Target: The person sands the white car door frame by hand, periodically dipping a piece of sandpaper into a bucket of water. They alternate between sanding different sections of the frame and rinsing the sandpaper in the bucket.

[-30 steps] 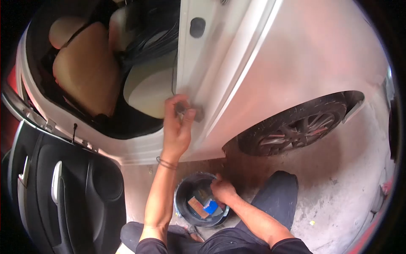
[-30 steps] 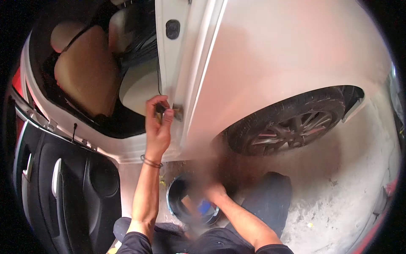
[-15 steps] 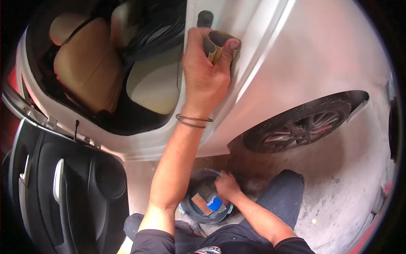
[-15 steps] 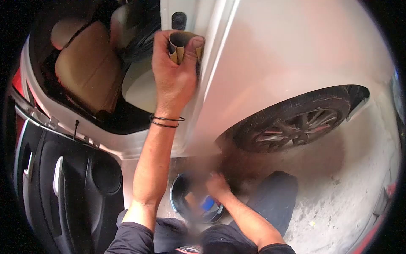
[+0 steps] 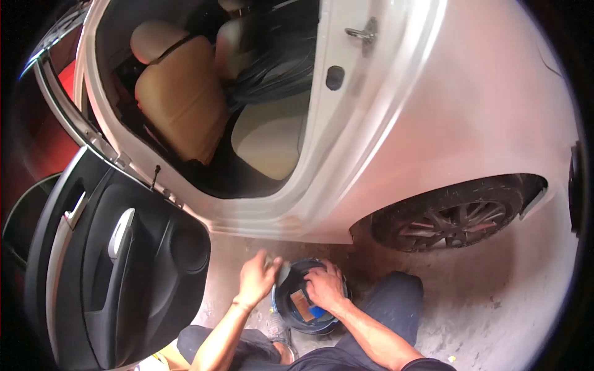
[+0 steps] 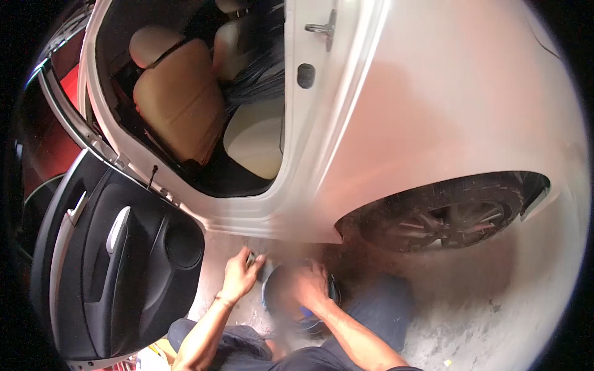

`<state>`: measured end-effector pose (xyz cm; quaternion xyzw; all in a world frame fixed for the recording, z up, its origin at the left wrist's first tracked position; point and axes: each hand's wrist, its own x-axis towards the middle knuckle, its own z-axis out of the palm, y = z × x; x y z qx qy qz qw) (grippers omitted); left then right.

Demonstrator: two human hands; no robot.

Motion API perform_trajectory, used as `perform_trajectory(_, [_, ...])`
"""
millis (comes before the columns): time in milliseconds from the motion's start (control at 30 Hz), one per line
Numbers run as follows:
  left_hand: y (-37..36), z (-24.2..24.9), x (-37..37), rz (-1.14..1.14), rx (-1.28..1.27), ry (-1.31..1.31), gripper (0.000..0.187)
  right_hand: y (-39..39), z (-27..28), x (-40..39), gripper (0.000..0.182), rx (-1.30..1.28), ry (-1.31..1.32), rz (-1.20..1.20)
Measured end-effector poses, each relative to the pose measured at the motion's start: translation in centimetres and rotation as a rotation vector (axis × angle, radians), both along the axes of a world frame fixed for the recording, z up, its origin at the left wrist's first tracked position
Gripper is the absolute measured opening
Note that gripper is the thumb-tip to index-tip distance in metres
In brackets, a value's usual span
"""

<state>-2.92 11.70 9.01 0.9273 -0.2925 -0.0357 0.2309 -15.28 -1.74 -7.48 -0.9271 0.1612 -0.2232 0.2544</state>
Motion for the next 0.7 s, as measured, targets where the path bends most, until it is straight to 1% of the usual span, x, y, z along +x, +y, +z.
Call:
perform_trajectory(67, [3.8,-0.6,-0.7,0.049,0.046,0.022,0.035,0.1,2.9,0.9,0.026,0.551,0.187,0.329])
perform_trajectory(100, [5.0,-1.5,-1.3,0.088,0.091,0.039,0.034,-0.1,5.3,1.0,0.033,0.663,0.259,0.417])
perform_trajectory(133, [5.8,-2.8,-1.8,0.092,0.084,0.061,0.034,0.1,6.8,1.2,0.042,0.773,0.332,0.502])
perform_trajectory(167, [6.1,-4.2,-1.6,0.120,-0.066,0.081,0.033,0.8,6.1,2.4,0.059,0.880,0.343,0.618])
perform_trajectory(200, [6.5,-5.5,-1.5,0.146,-0.215,0.101,0.032,2.1,4.8,3.7,0.068,1.051,0.330,0.704])
perform_trajectory(233, [6.4,-6.7,-1.7,0.141,-0.306,0.123,0.031,3.0,5.2,4.6,0.070,0.994,0.364,0.673])
perform_trajectory(267, [7.0,-9.1,-1.7,0.153,-0.342,0.246,0.033,3.4,5.4,5.3,0.073,0.938,0.399,0.626])
perform_trajectory(300, [6.8,-10.1,-2.5,0.065,-0.319,0.123,0.035,3.7,4.9,5.6,0.073,0.935,0.420,0.587])
perform_trajectory(333, [6.5,-10.4,-3.4,-0.022,-0.298,-0.004,0.038,4.0,4.4,5.9,0.074,1.058,0.422,0.529])
perform_trajectory(367, [6.6,-10.5,-3.9,-0.043,-0.302,0.022,0.038,4.5,4.1,6.3,0.075,1.187,0.410,0.472])
perform_trajectory(400, [6.8,-10.3,-4.3,-0.066,-0.281,0.040,0.042,5.3,3.8,6.3,0.075,1.200,0.409,0.436])
perform_trajectory(433, [6.7,-10.0,-4.2,-0.093,-0.267,0.052,0.048,5.9,3.5,6.2,0.076,1.305,0.324,0.355])
perform_trajectory(467, [6.7,-9.8,-4.0,-0.122,-0.279,0.073,0.048,6.5,3.2,6.0,0.076,1.399,0.237,0.269])
perform_trajectory(500, [6.6,-9.6,-3.4,-0.179,-0.338,0.147,0.052,6.9,1.4,6.5,0.075,1.398,0.260,0.211])
perform_trajectory(533, [6.7,-9.5,-2.6,-0.234,-0.396,0.217,0.056,5.6,3.3,6.2,0.075,1.382,0.252,0.176])
perform_trajectory(567, [7.0,-9.5,-1.7,-0.309,-0.443,0.297,0.067,4.4,5.3,5.7,0.073,1.277,0.285,0.105])
perform_trajectory(600, [6.8,-9.5,-1.3,-0.326,-0.459,0.309,0.067,4.0,6.9,5.5,0.070,1.174,0.320,0.039])
perform_trajectory(633, [6.4,-9.4,-0.8,-0.341,-0.686,0.537,0.071,4.2,5.7,6.2,0.066,0.960,0.063,0.032])
perform_trajectory(667, [6.3,-9.2,-0.4,-0.346,-0.906,0.774,0.074,3.3,5.9,5.1,0.066,0.940,0.142,0.013])
perform_trajectory(700, [6.5,-9.4,0.5,-0.335,-0.880,0.772,0.077,3.1,5.3,4.4,0.064,0.813,0.179,-0.029])
